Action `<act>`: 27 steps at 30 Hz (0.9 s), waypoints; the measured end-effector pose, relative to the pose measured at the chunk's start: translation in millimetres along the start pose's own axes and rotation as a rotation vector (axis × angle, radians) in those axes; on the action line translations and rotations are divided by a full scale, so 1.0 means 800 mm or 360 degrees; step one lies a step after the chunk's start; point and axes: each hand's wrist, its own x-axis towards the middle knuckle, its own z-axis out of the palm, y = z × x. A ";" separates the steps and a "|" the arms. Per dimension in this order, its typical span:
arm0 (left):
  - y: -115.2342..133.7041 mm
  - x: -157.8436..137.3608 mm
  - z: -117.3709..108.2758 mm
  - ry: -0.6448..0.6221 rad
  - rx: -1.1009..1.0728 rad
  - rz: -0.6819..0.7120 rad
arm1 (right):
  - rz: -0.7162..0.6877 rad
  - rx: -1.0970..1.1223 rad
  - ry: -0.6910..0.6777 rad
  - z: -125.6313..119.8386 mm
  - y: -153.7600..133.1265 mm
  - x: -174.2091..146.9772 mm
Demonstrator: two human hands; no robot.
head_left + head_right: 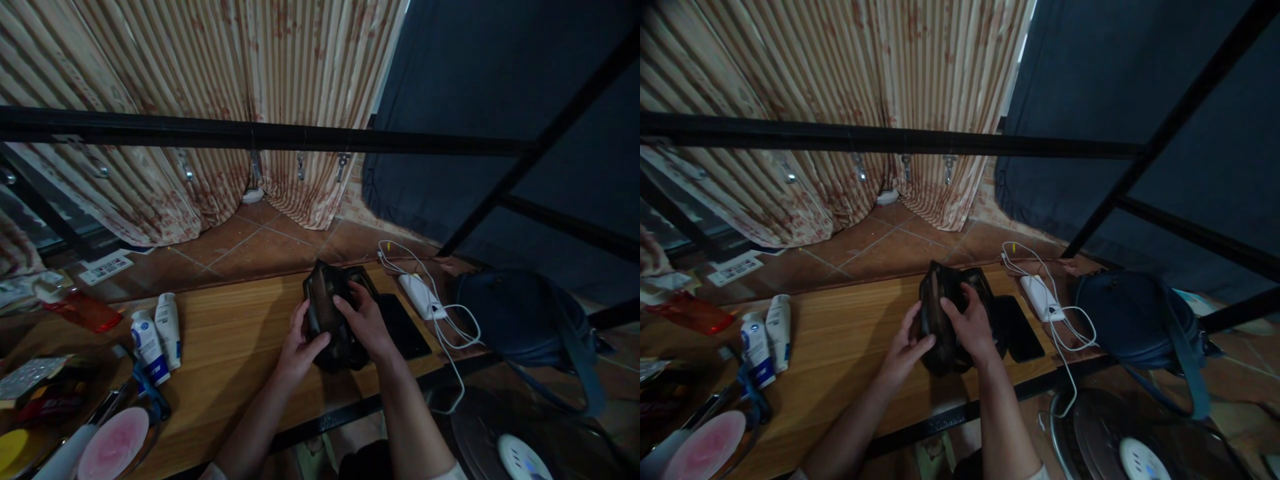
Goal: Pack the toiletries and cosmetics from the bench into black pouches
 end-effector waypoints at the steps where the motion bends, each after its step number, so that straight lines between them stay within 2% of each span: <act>1: 0.001 -0.001 0.000 -0.0031 -0.0023 -0.0030 | -0.0012 -0.0022 0.0007 0.001 0.001 0.000; 5: 0.007 -0.001 0.001 -0.0079 -0.0097 -0.0110 | -0.0046 -0.0082 0.0024 0.003 0.002 0.000; 13: 0.009 -0.001 0.006 -0.0175 -0.0229 -0.0120 | -0.0122 -0.0173 0.0114 0.001 -0.001 -0.001; 22: -0.005 -0.002 0.005 -0.0097 -0.0090 -0.0120 | -0.0147 -0.0330 0.0180 -0.001 0.007 0.003; 27: -0.002 -0.008 0.005 -0.0115 -0.0164 -0.0134 | -0.0163 -0.0417 0.0223 -0.002 0.011 0.004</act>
